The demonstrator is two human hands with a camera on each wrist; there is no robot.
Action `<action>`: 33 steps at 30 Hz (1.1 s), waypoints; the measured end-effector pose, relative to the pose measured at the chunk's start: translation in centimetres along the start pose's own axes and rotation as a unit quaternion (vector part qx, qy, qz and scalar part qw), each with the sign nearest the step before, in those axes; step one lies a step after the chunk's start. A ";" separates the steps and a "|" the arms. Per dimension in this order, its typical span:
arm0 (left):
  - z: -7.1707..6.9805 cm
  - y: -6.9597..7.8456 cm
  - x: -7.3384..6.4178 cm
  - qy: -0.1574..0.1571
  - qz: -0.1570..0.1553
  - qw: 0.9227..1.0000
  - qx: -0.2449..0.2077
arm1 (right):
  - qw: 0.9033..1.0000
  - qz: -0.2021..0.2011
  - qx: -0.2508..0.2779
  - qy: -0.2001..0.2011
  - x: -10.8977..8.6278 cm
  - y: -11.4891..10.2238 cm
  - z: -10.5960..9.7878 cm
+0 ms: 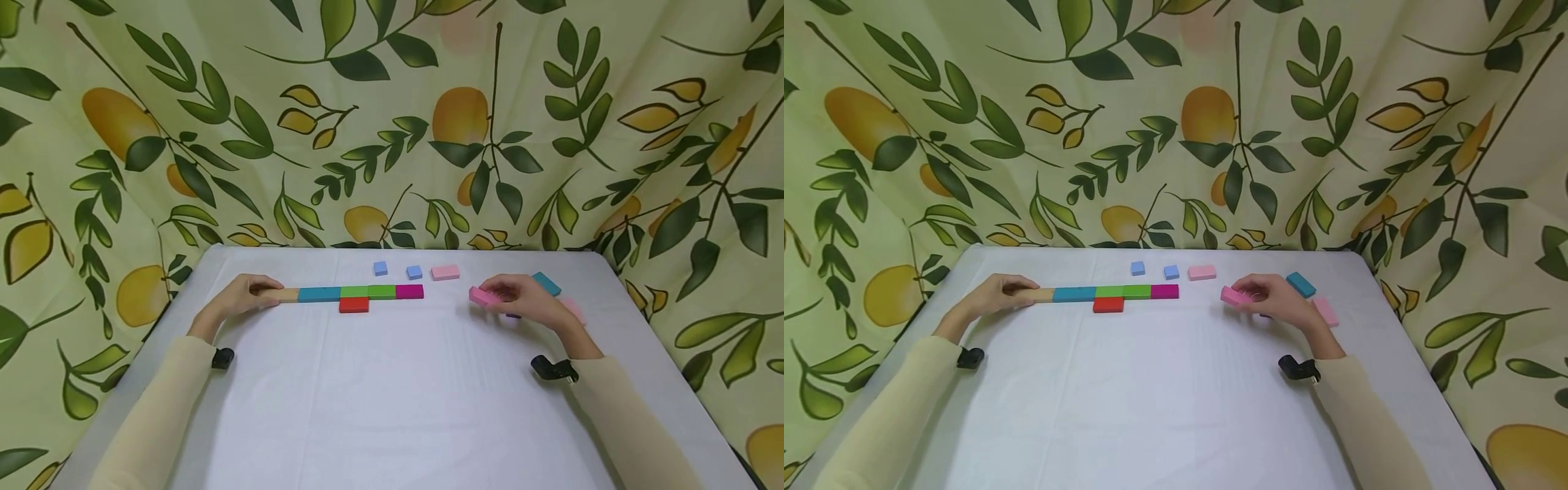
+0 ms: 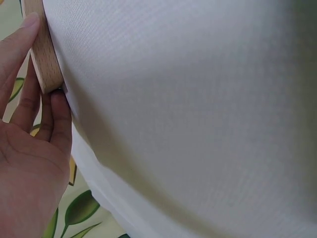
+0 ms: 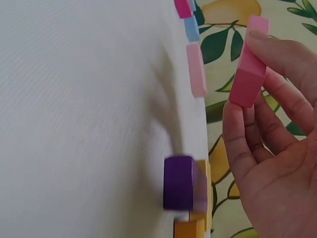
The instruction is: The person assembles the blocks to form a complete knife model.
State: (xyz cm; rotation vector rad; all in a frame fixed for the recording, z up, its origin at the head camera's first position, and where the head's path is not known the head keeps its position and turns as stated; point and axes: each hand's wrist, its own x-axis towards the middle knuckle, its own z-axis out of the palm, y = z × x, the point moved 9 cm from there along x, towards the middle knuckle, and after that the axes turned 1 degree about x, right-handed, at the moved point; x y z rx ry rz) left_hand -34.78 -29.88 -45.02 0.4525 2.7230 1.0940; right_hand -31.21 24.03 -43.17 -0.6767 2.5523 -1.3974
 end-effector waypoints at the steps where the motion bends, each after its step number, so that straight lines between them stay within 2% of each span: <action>1: 0.0 0.0 -0.1 0.000 -0.002 1.000 -0.001 | 1.000 0.003 -0.001 0.001 0.3 0.0 0.1; 6: 0.0 -0.1 -0.3 0.000 -0.011 1.000 -0.003 | 1.000 0.016 0.001 -0.003 1.7 -0.5 1.1; 12: -0.1 0.0 -0.2 -0.002 -0.013 1.000 -0.002 | 1.000 -0.004 0.005 -0.016 3.5 -1.5 2.6; 18: -0.1 0.2 -0.3 -0.004 -0.007 1.000 0.002 | 0.999 -0.007 0.012 -0.033 5.3 -2.4 4.3; 23: -0.3 0.4 -0.2 0.000 0.004 1.000 0.007 | 0.998 -0.038 0.012 -0.051 6.9 -4.0 6.0; 26: -0.3 0.2 -0.1 0.000 -0.004 1.000 0.008 | 0.996 -0.059 0.017 -0.065 7.9 -5.1 7.2; 33: -0.2 -0.1 0.1 -0.005 -0.009 1.000 0.007 | 0.994 -0.073 0.025 -0.083 10.0 -7.1 9.7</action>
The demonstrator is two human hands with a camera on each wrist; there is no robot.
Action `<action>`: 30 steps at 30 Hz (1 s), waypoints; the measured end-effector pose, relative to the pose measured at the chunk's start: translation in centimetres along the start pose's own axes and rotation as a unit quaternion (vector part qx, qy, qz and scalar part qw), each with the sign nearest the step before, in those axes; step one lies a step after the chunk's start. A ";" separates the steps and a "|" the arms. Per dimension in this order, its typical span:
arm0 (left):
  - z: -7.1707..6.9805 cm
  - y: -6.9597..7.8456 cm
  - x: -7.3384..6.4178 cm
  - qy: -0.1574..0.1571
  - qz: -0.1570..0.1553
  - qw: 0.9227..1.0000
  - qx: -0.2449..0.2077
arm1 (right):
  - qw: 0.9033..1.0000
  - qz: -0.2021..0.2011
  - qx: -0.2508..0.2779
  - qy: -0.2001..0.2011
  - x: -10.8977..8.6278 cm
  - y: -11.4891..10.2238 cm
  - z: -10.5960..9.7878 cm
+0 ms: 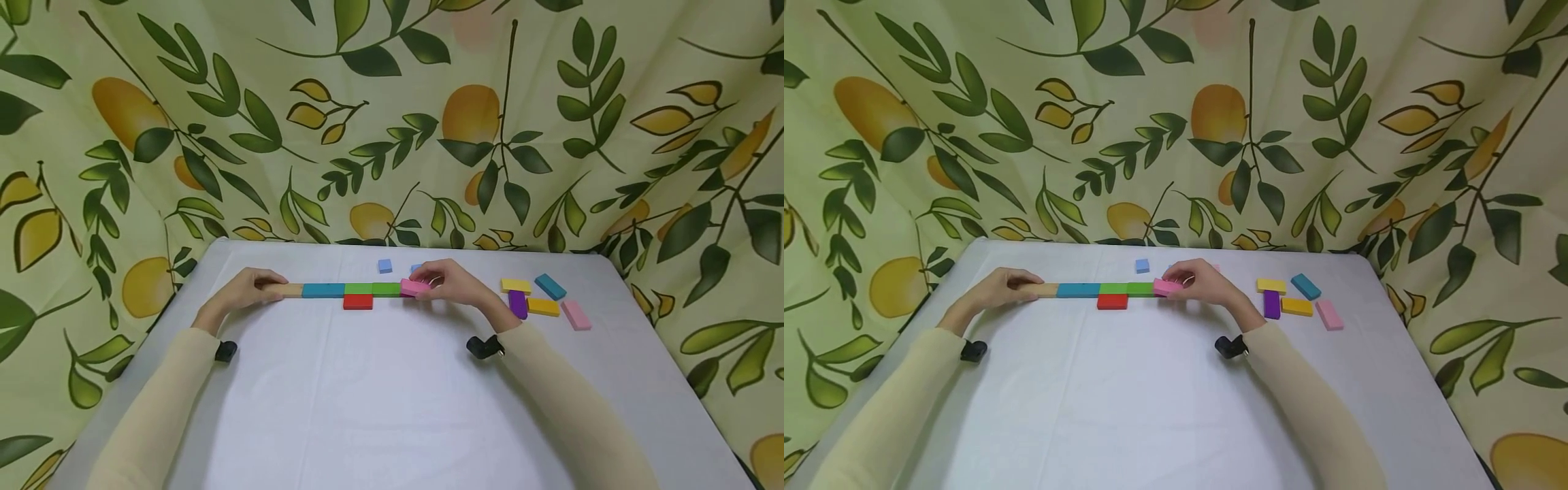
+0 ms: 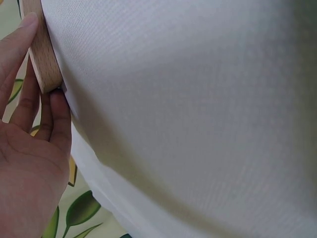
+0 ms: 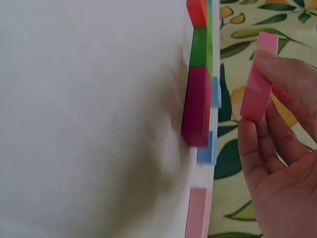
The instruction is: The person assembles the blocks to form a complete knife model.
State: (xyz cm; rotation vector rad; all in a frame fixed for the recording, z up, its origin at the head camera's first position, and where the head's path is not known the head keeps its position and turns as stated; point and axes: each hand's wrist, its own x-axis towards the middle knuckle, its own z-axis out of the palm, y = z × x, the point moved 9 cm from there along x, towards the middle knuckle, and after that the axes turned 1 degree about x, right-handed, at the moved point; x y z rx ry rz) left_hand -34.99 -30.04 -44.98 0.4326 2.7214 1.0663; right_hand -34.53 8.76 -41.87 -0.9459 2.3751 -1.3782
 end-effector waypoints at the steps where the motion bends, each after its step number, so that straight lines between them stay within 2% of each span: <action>1: 0.0 0.0 0.1 0.000 0.000 1.000 0.000 | 1.000 -0.001 0.000 -0.001 0.3 -0.1 0.3; 12: 0.0 0.4 0.1 -0.002 -0.005 1.000 0.002 | 1.000 -0.001 -0.001 0.006 2.9 -0.9 3.0; 22: 0.1 0.5 0.0 -0.001 0.001 1.000 -0.003 | 1.000 -0.018 0.010 -0.008 5.3 -1.7 6.9; 30: 0.1 0.2 0.1 -0.004 -0.014 1.000 0.000 | 1.000 -0.013 0.020 -0.013 6.8 -2.9 8.9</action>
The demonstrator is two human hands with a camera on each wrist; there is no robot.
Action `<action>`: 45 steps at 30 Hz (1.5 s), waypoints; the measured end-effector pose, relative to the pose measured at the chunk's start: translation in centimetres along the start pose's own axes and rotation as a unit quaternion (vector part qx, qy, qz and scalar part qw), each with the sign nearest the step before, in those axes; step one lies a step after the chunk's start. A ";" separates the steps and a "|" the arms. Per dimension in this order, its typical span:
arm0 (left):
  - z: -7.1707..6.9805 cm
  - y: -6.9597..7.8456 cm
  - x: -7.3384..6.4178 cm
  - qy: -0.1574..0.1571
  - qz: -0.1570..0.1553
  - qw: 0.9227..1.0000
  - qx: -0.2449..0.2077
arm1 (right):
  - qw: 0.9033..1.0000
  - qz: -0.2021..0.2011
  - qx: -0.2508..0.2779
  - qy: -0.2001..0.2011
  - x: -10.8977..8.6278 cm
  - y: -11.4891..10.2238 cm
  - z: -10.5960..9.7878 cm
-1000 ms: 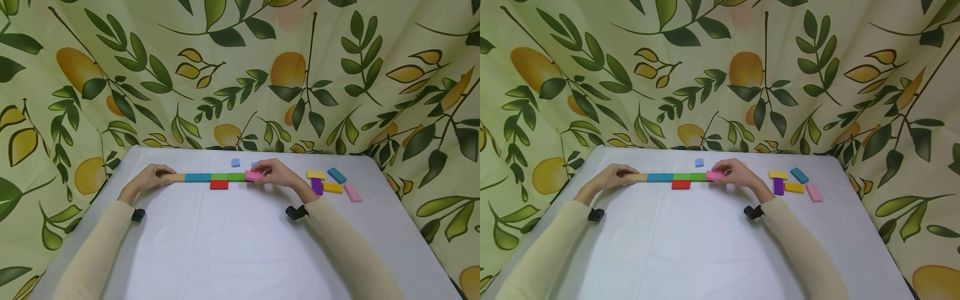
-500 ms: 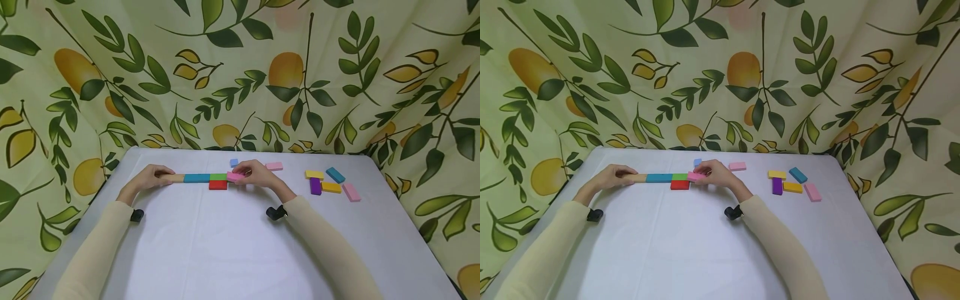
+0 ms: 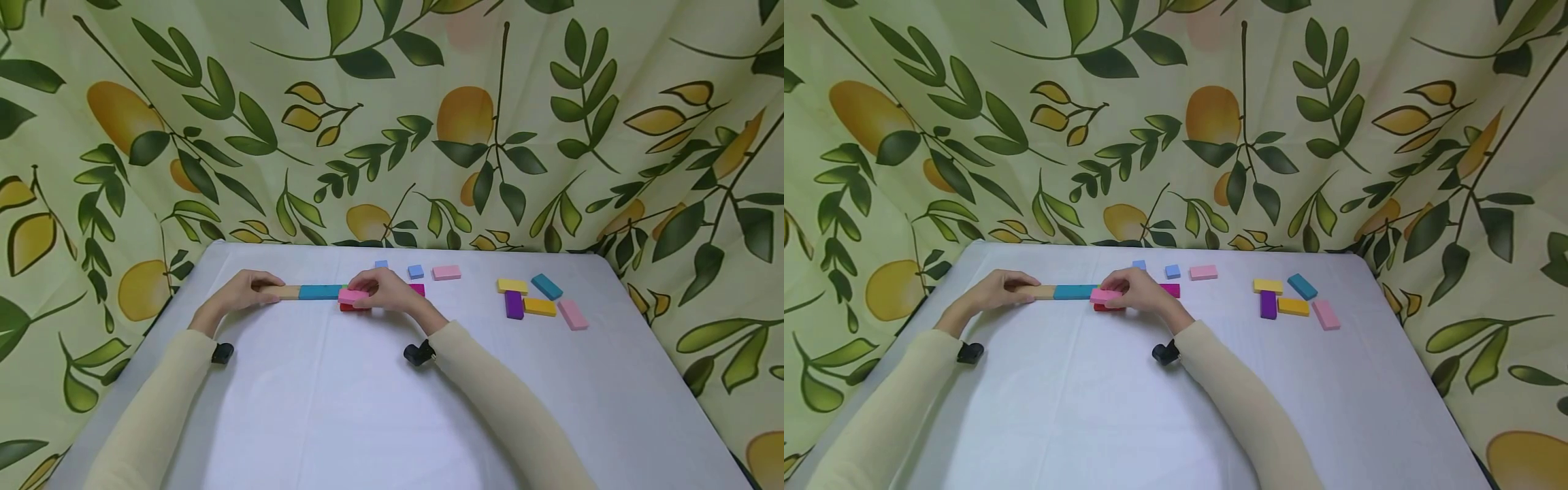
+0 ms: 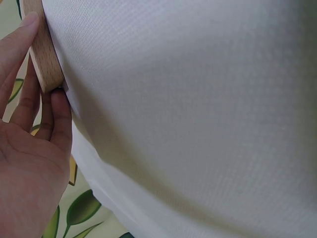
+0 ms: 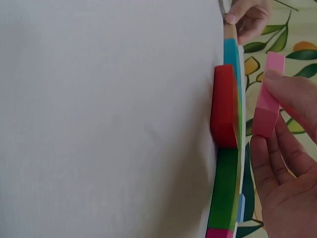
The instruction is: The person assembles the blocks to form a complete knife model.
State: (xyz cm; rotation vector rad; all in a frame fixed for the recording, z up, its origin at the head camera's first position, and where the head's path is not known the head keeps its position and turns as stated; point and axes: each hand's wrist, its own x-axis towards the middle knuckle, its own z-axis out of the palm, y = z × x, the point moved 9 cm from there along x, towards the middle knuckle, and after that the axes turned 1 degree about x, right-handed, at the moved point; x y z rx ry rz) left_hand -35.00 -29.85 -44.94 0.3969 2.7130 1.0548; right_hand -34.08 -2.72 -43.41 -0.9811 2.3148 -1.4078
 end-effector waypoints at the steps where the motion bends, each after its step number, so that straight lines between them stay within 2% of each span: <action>1: 0.0 0.0 0.0 -0.001 0.000 1.000 0.001 | 1.000 0.001 0.002 -0.001 0.2 -0.1 0.2; 10: 0.0 0.2 -0.1 0.001 0.001 1.000 0.000 | 1.000 0.003 -0.007 -0.006 1.5 -0.7 1.8; 19: -0.1 0.1 0.0 -0.003 0.000 1.000 0.002 | 1.000 0.030 -0.009 -0.004 2.4 -0.7 2.9; 26: 0.0 -0.2 0.0 -0.005 -0.005 1.000 0.005 | 0.999 0.041 -0.022 0.006 3.2 -0.7 3.5; 36: -0.1 0.0 0.2 -0.001 0.006 1.000 0.007 | 0.999 0.044 -0.025 0.020 3.6 -0.4 3.8; 45: -0.1 0.1 0.1 -0.002 0.010 1.000 0.009 | 0.998 0.047 -0.032 0.003 4.0 -0.3 4.2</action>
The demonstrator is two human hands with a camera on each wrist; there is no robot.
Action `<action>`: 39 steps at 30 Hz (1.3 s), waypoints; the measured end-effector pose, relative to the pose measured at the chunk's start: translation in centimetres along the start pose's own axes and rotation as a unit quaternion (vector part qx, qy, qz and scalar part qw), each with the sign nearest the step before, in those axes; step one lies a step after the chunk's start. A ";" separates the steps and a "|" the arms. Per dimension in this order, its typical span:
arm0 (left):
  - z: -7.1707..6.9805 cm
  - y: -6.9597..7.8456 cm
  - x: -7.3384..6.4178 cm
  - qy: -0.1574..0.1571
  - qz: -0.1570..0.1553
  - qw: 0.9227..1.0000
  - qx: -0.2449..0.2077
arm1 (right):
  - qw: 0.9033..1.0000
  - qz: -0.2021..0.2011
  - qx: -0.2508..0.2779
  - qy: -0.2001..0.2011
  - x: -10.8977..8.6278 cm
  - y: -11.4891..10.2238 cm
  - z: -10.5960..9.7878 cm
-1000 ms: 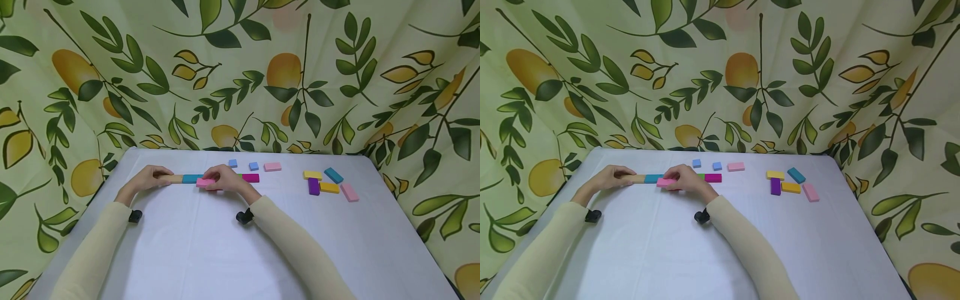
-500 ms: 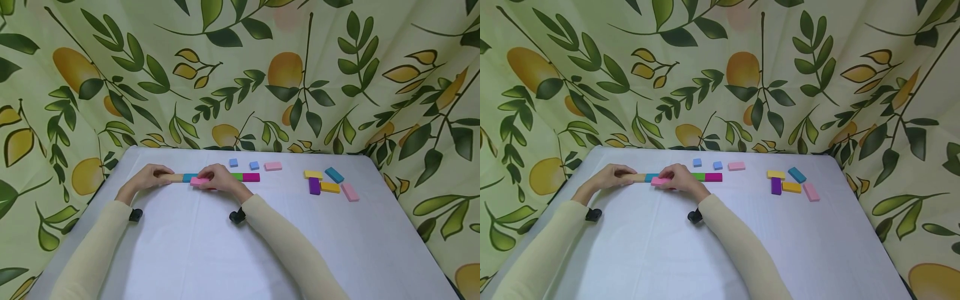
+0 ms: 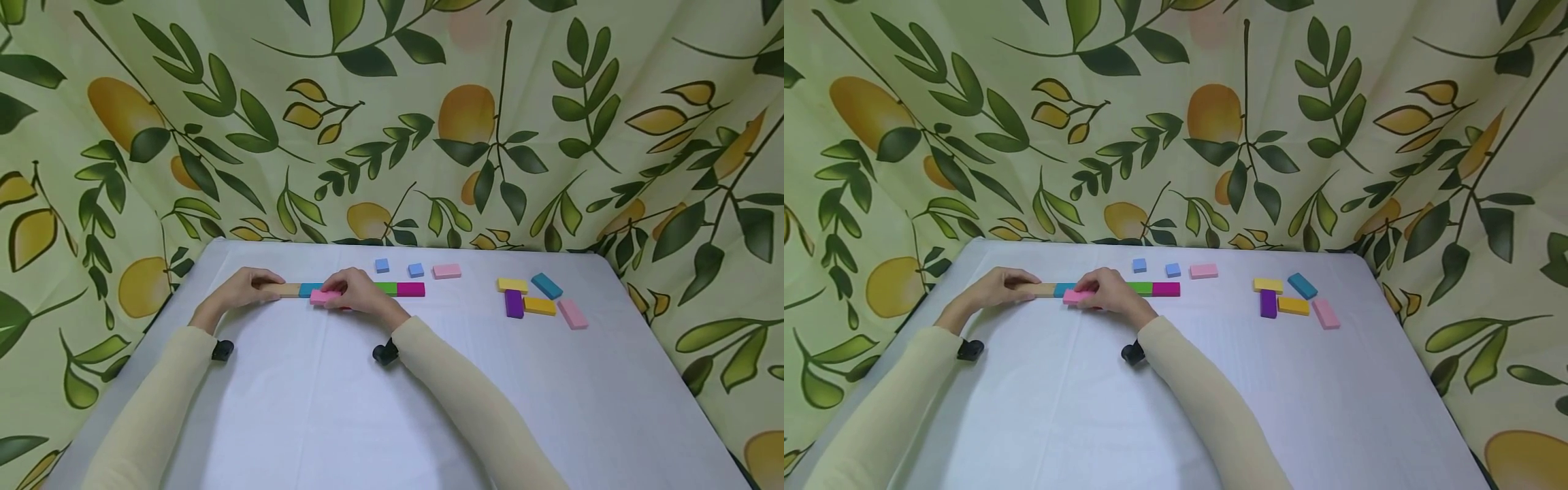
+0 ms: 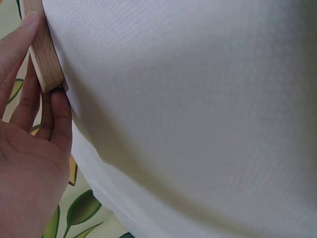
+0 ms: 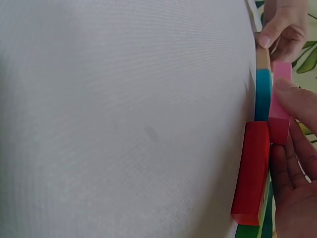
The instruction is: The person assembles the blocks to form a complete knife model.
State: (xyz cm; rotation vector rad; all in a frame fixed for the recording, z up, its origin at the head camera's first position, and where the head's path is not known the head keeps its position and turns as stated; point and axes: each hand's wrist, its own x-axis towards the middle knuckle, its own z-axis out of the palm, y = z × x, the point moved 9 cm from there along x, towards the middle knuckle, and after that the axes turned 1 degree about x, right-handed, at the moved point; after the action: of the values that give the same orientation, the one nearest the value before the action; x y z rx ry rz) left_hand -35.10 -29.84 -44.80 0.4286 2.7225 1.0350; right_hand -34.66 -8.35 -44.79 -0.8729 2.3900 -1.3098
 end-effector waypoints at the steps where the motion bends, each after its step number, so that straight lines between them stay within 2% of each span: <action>1: 0.0 0.0 0.0 0.000 -0.001 1.000 -0.001 | 1.000 0.004 -0.001 -0.002 0.0 0.0 0.0; 10: -0.1 0.3 -0.1 0.007 0.017 1.000 0.004 | 1.000 0.016 -0.010 -0.003 0.0 0.0 0.3; 22: 0.1 -0.1 0.0 -0.001 -0.005 1.000 -0.002 | 1.000 -0.001 -0.017 0.003 -0.2 -0.2 0.6; 29: 0.0 0.1 -0.1 0.002 0.002 1.000 -0.002 | 1.000 0.010 -0.012 0.002 -0.2 -0.2 0.5; 39: 0.0 -0.3 0.1 -0.002 -0.012 1.000 0.000 | 1.000 0.013 -0.009 0.001 -0.1 -0.1 0.6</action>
State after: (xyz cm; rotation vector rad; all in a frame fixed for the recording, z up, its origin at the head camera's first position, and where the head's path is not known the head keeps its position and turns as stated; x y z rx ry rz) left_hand -35.19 -29.99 -45.02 0.3976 2.7181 1.0272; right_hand -34.26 -8.69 -45.01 -0.8435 2.4106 -1.2811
